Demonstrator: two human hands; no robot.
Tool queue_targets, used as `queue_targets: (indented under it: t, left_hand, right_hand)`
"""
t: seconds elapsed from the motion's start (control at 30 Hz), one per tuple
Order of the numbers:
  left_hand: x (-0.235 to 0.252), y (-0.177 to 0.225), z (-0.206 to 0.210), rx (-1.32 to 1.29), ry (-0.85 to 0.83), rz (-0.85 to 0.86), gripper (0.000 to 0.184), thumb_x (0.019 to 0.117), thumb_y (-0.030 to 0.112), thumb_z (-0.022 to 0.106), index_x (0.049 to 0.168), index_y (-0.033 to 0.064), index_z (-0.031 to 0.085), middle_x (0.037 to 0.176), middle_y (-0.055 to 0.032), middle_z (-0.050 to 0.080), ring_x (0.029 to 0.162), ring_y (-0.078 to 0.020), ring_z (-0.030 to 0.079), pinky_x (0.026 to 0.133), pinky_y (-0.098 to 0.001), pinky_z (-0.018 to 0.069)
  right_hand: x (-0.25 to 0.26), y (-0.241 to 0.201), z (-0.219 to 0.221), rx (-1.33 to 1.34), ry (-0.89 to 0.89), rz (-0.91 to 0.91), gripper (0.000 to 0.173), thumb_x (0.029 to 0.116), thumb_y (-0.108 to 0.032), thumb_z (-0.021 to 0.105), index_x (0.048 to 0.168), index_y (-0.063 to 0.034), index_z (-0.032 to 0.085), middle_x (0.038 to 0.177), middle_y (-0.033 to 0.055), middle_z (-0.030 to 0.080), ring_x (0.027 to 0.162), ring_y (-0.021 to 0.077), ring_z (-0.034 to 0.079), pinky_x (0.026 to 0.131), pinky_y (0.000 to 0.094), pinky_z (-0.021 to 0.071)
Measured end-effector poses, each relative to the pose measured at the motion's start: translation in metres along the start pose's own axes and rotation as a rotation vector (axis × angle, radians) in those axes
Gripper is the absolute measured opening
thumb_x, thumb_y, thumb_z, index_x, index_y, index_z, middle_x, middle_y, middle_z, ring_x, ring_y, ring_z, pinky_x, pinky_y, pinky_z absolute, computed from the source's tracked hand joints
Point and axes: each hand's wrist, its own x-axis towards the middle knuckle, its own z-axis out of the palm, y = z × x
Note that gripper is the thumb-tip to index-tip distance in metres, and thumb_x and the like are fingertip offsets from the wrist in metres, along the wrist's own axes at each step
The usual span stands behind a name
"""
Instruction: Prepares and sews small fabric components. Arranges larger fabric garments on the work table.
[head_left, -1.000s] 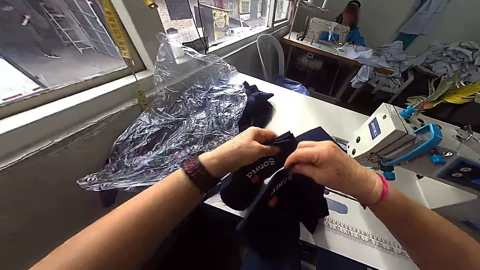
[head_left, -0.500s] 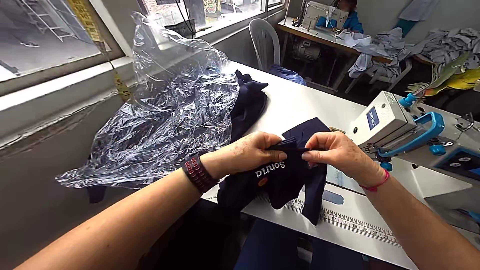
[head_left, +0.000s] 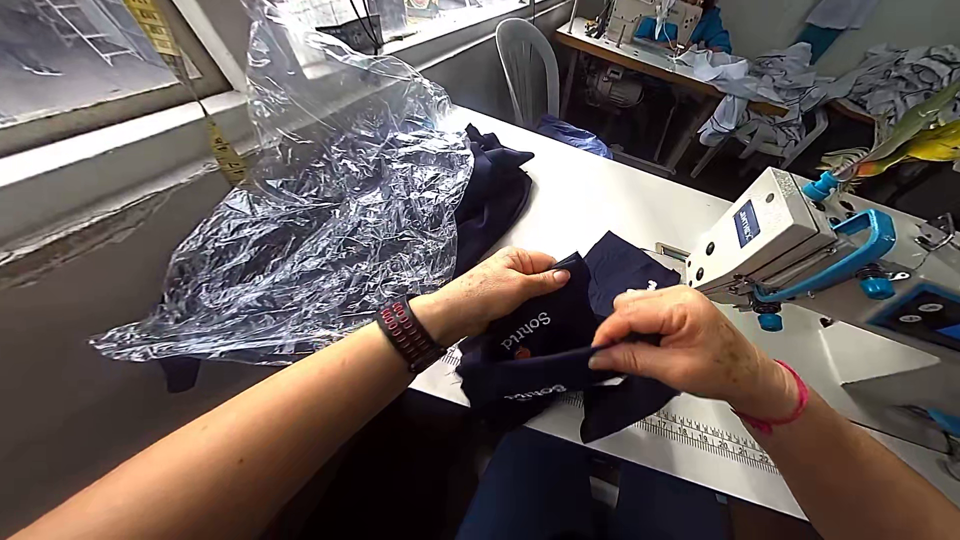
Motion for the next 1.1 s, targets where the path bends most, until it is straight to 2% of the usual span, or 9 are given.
queue_targets:
  t: [0.13, 0.27, 0.4, 0.47, 0.53, 0.67, 0.93, 1.0, 1.1]
  left_hand:
    - [0.004, 0.000, 0.011, 0.026, -0.091, 0.071, 0.028, 0.1071, 0.010, 0.048, 0.089, 0.0052, 0.069, 0.069, 0.0009, 0.068, 0.060, -0.0015, 0.063, 0.056, -0.0175, 0.0527]
    - [0.004, 0.002, 0.013, -0.031, -0.109, 0.033, 0.031, 0.1080, 0.008, 0.043, 0.092, 0.0044, 0.069, 0.072, 0.0003, 0.068, 0.062, -0.0024, 0.064, 0.058, -0.0179, 0.0531]
    - [0.004, -0.001, 0.013, -0.019, -0.138, 0.021, 0.042, 0.1090, 0.022, 0.035, 0.088, 0.0106, 0.069, 0.073, 0.0005, 0.070, 0.065, -0.0040, 0.067, 0.058, -0.0206, 0.0547]
    - [0.004, -0.002, 0.015, 0.103, -0.164, 0.049, 0.029, 0.1073, 0.020, 0.046, 0.092, 0.0092, 0.068, 0.074, 0.0015, 0.068, 0.066, -0.0032, 0.065, 0.060, -0.0204, 0.0530]
    - [0.004, -0.002, 0.014, 0.210, -0.156, 0.073, 0.016, 0.1024, 0.009, 0.058, 0.091, 0.0068, 0.068, 0.071, 0.0017, 0.066, 0.063, -0.0020, 0.061, 0.058, -0.0184, 0.0503]
    - [-0.007, 0.010, -0.003, 0.276, -0.224, 0.104, 0.017, 0.1009, 0.007, 0.059, 0.089, 0.0088, 0.071, 0.070, 0.0025, 0.068, 0.061, -0.0006, 0.063, 0.057, -0.0156, 0.0507]
    - [-0.020, 0.015, -0.018, 0.521, -0.159, 0.226, 0.024, 0.1008, 0.016, 0.060, 0.079, 0.0132, 0.071, 0.060, 0.0087, 0.061, 0.053, 0.0041, 0.054, 0.048, -0.0134, 0.0415]
    - [-0.029, 0.003, -0.016, 0.582, -0.110, 0.315, 0.020, 0.0961, 0.019, 0.061, 0.079, 0.0144, 0.071, 0.061, 0.0121, 0.059, 0.055, 0.0080, 0.051, 0.050, -0.0120, 0.0401]
    - [-0.032, -0.002, -0.004, 0.631, -0.155, 0.424, 0.022, 0.0947, 0.016, 0.062, 0.083, -0.0002, 0.072, 0.064, -0.0038, 0.063, 0.056, -0.0053, 0.056, 0.053, -0.0250, 0.0446]
  right_hand:
    - [0.007, 0.027, 0.006, -0.233, 0.218, 0.088, 0.008, 0.0854, -0.012, 0.074, 0.083, -0.0045, 0.075, 0.075, -0.0006, 0.067, 0.072, -0.0010, 0.061, 0.065, 0.0119, 0.0474]
    - [0.006, 0.031, 0.007, -0.260, 0.260, 0.183, 0.010, 0.0856, -0.015, 0.076, 0.082, -0.0068, 0.073, 0.075, -0.0022, 0.066, 0.071, -0.0020, 0.060, 0.063, 0.0119, 0.0459]
    - [0.005, 0.029, 0.009, -0.329, 0.281, 0.234, 0.012, 0.0854, -0.017, 0.076, 0.079, -0.0086, 0.071, 0.073, -0.0020, 0.065, 0.068, 0.0010, 0.059, 0.060, 0.0157, 0.0452]
    - [0.005, 0.028, 0.011, -0.344, 0.276, 0.256, 0.012, 0.0844, -0.017, 0.075, 0.077, -0.0096, 0.069, 0.070, -0.0018, 0.063, 0.064, 0.0035, 0.058, 0.056, 0.0192, 0.0440]
    - [0.005, 0.027, 0.005, -0.133, 0.193, 0.354, 0.012, 0.0852, -0.017, 0.076, 0.081, -0.0095, 0.068, 0.068, -0.0044, 0.062, 0.062, 0.0000, 0.057, 0.054, 0.0170, 0.0422]
    - [-0.004, 0.034, -0.022, 0.568, -0.109, 0.577, 0.019, 0.0842, 0.003, 0.071, 0.102, -0.0030, 0.068, 0.083, 0.0008, 0.075, 0.074, 0.0029, 0.070, 0.068, 0.0185, 0.0578]
    - [-0.010, 0.037, -0.006, 0.429, -0.115, 0.398, 0.013, 0.0931, -0.007, 0.065, 0.085, -0.0049, 0.075, 0.068, -0.0068, 0.067, 0.061, -0.0061, 0.059, 0.056, 0.0121, 0.0477]
    - [-0.013, 0.038, 0.005, 0.284, -0.079, 0.278, 0.014, 0.0941, -0.008, 0.065, 0.086, -0.0020, 0.075, 0.073, -0.0061, 0.069, 0.067, -0.0090, 0.059, 0.062, 0.0104, 0.0481]
    - [-0.012, 0.036, 0.018, 0.181, -0.040, 0.115, 0.017, 0.0933, -0.005, 0.064, 0.087, 0.0074, 0.073, 0.077, 0.0098, 0.072, 0.072, 0.0054, 0.066, 0.068, 0.0225, 0.0527]
